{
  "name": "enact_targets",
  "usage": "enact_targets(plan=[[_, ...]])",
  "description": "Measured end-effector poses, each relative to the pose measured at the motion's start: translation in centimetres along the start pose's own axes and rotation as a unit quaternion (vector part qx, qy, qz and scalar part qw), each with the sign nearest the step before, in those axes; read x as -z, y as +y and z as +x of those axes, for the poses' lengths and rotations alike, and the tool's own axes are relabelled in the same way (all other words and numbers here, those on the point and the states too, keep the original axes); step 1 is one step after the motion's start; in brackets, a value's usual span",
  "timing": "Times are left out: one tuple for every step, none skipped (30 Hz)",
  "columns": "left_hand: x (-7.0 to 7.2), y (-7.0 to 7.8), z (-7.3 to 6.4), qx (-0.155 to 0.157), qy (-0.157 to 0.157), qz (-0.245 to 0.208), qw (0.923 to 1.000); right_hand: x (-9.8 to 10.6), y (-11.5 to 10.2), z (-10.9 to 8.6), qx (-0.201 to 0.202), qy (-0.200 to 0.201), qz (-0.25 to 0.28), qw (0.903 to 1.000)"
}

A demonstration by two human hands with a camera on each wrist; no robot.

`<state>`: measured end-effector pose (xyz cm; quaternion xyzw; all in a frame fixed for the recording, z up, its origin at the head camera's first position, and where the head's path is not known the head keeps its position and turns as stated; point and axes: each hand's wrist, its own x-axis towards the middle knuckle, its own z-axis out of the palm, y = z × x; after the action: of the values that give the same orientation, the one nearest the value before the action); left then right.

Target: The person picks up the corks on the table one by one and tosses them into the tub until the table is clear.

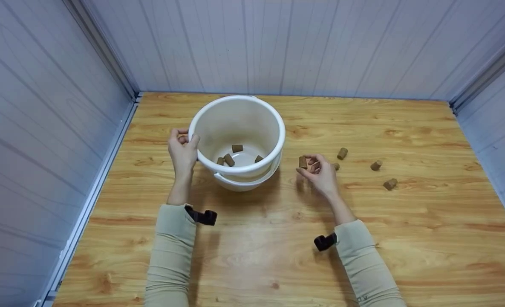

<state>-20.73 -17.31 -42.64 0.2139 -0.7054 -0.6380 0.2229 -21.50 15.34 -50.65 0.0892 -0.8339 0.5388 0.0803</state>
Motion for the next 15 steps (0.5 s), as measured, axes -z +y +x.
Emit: enact_targets(plan=[[0.0, 0.0, 0.0, 0.0, 0.0, 0.0, 1.0, 0.0, -0.2, 0.0, 0.001, 0.001, 0.001, 1.0], [0.0, 0.0, 0.0, -0.001, 0.001, 0.0, 1.0, 0.1, -0.4, 0.0, 0.0, 0.001, 0.003, 1.0], [0.0, 0.0, 0.0, -0.002, 0.001, 0.0, 1.0, 0.1, -0.6, 0.0, -0.001, 0.001, 0.005, 1.0], [0.0, 0.0, -0.1, -0.002, 0.002, 0.0, 1.0, 0.2, -0.9, 0.0, -0.002, 0.002, 0.005, 1.0], [0.0, 0.0, -0.1, -0.002, 0.003, 0.001, 1.0, 0.2, -1.1, 0.0, -0.003, 0.002, 0.006, 1.0], [0.0, 0.0, -0.1, -0.001, 0.003, 0.002, 1.0, 0.2, -1.3, 0.0, -0.003, 0.002, 0.006, 1.0], [0.0, 0.0, -0.1, 0.0, 0.004, 0.003, 1.0, 0.3, -1.5, 0.0, -0.002, 0.003, 0.006, 1.0], [0.0, 0.0, -0.1, 0.001, 0.003, 0.003, 1.0, 0.3, -1.8, 0.0, -0.002, 0.002, 0.008, 1.0], [-0.1, 0.0, -0.1, 0.002, 0.003, 0.003, 1.0, 0.4, -2.0, 0.0, -0.001, 0.002, 0.01, 0.9999], [0.0, 0.0, -0.1, 0.004, 0.002, 0.004, 1.0, 0.4, -2.1, 0.1, 0.004, 0.003, 0.014, 0.9999], [0.0, 0.0, -0.1, 0.005, 0.002, 0.005, 1.0, 0.4, -2.3, 0.1, 0.01, 0.003, 0.019, 0.9998], [0.0, 0.1, -0.1, 0.006, 0.001, 0.006, 1.0, 0.5, -2.5, 0.1, 0.012, 0.003, 0.023, 0.9997], [0.0, 0.1, -0.1, 0.007, 0.0, 0.007, 1.0, 0.6, -3.3, 0.0, 0.016, 0.002, 0.027, 0.9995], [0.0, 0.1, -0.1, 0.008, 0.0, 0.008, 0.9999, 0.7, -4.1, -0.2, 0.021, 0.001, 0.032, 0.9993], [0.0, 0.1, -0.1, 0.009, -0.001, 0.009, 0.9999, 0.8, -4.9, -0.4, 0.026, 0.0, 0.034, 0.9991]])
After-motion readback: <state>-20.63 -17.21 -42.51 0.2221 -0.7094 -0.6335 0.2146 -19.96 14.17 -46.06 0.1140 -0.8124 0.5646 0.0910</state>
